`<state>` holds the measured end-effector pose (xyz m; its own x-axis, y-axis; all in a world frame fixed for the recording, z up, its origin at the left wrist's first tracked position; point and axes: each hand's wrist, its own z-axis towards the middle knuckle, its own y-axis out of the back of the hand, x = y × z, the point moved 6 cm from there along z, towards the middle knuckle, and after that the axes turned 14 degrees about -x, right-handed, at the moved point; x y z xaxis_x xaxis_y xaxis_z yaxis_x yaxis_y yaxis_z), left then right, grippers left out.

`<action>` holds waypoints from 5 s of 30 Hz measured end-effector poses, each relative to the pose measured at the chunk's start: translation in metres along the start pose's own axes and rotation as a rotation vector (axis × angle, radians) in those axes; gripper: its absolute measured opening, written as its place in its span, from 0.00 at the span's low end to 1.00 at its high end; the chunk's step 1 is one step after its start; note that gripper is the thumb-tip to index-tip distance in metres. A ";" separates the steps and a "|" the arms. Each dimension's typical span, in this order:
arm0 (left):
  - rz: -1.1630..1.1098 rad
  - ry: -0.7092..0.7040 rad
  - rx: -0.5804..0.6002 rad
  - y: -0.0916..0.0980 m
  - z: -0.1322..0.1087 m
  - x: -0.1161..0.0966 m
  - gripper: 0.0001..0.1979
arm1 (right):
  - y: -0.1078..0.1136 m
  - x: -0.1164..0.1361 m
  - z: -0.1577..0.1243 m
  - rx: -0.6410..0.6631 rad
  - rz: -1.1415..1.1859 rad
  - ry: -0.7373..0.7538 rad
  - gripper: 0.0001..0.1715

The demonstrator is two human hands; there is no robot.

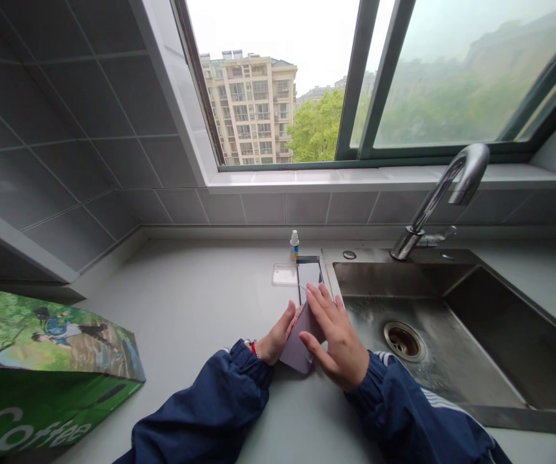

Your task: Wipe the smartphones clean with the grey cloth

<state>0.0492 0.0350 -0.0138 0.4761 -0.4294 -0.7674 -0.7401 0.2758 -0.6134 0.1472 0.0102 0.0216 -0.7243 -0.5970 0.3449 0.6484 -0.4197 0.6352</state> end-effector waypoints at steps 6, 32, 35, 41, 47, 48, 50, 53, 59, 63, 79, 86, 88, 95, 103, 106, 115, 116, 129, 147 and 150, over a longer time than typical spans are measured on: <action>-0.035 -0.047 -0.016 -0.011 -0.004 -0.010 0.31 | -0.002 0.004 -0.001 0.051 -0.074 0.031 0.39; 0.053 0.066 0.020 0.002 -0.001 0.007 0.38 | 0.002 -0.005 0.001 -0.046 -0.060 -0.079 0.37; 0.075 0.077 0.061 0.002 0.000 0.009 0.40 | 0.006 -0.010 0.003 -0.090 0.005 -0.125 0.34; 0.111 0.059 0.094 0.002 0.003 0.011 0.41 | 0.009 -0.019 0.004 -0.131 0.126 -0.234 0.29; 0.098 0.083 0.097 0.008 0.005 0.015 0.40 | 0.011 -0.020 0.005 -0.161 0.150 -0.281 0.27; 0.098 0.091 0.095 0.009 0.005 0.016 0.40 | 0.011 -0.020 0.006 -0.166 0.152 -0.286 0.27; 0.089 0.099 0.084 0.011 0.005 0.017 0.39 | 0.012 -0.020 0.006 -0.173 0.159 -0.296 0.27; 0.034 0.111 0.068 0.010 0.005 0.015 0.39 | 0.012 -0.022 0.005 -0.176 0.169 -0.309 0.27; -0.086 0.126 0.079 0.007 0.007 0.010 0.37 | 0.007 -0.026 0.001 -0.138 0.193 -0.316 0.30; -0.121 0.127 0.096 0.006 0.007 0.008 0.36 | 0.009 -0.025 0.003 -0.148 0.196 -0.336 0.31; -0.272 0.077 -0.014 0.006 0.008 -0.003 0.36 | 0.010 -0.019 0.002 -0.137 0.286 -0.345 0.33; -0.325 0.000 -0.099 0.004 0.007 -0.012 0.34 | 0.000 -0.011 -0.003 -0.069 0.250 -0.241 0.36; -0.318 0.002 -0.109 0.005 0.007 -0.011 0.35 | -0.003 -0.009 -0.005 -0.052 0.205 -0.205 0.37; -0.297 0.015 -0.232 0.017 0.010 -0.004 0.37 | -0.010 -0.001 -0.009 0.041 0.072 -0.106 0.37; -0.315 -0.082 -0.276 0.021 0.009 -0.006 0.35 | -0.009 0.008 -0.009 0.045 0.035 0.039 0.38; -0.314 -0.103 -0.291 0.023 0.009 -0.008 0.34 | -0.009 0.012 -0.008 0.068 0.000 0.068 0.37; -0.369 -0.159 -0.337 0.025 0.007 -0.014 0.33 | -0.009 0.022 -0.008 0.168 0.037 0.069 0.33; -0.368 -0.174 -0.351 0.025 0.007 -0.015 0.32 | -0.009 0.023 -0.009 0.173 0.067 0.053 0.33; -0.433 -0.137 -0.476 0.027 0.003 -0.030 0.35 | -0.006 0.028 -0.010 0.149 0.250 0.038 0.36; -0.405 0.018 -0.339 0.028 0.006 -0.021 0.45 | -0.002 0.022 -0.004 0.034 0.120 0.296 0.27; -0.396 0.011 -0.339 0.028 0.006 -0.022 0.44 | -0.001 0.018 -0.003 0.034 0.111 0.309 0.25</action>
<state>0.0211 0.0572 -0.0155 0.7471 -0.4540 -0.4855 -0.6172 -0.2029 -0.7602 0.1342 -0.0025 0.0256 -0.5409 -0.8193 0.1902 0.7072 -0.3206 0.6301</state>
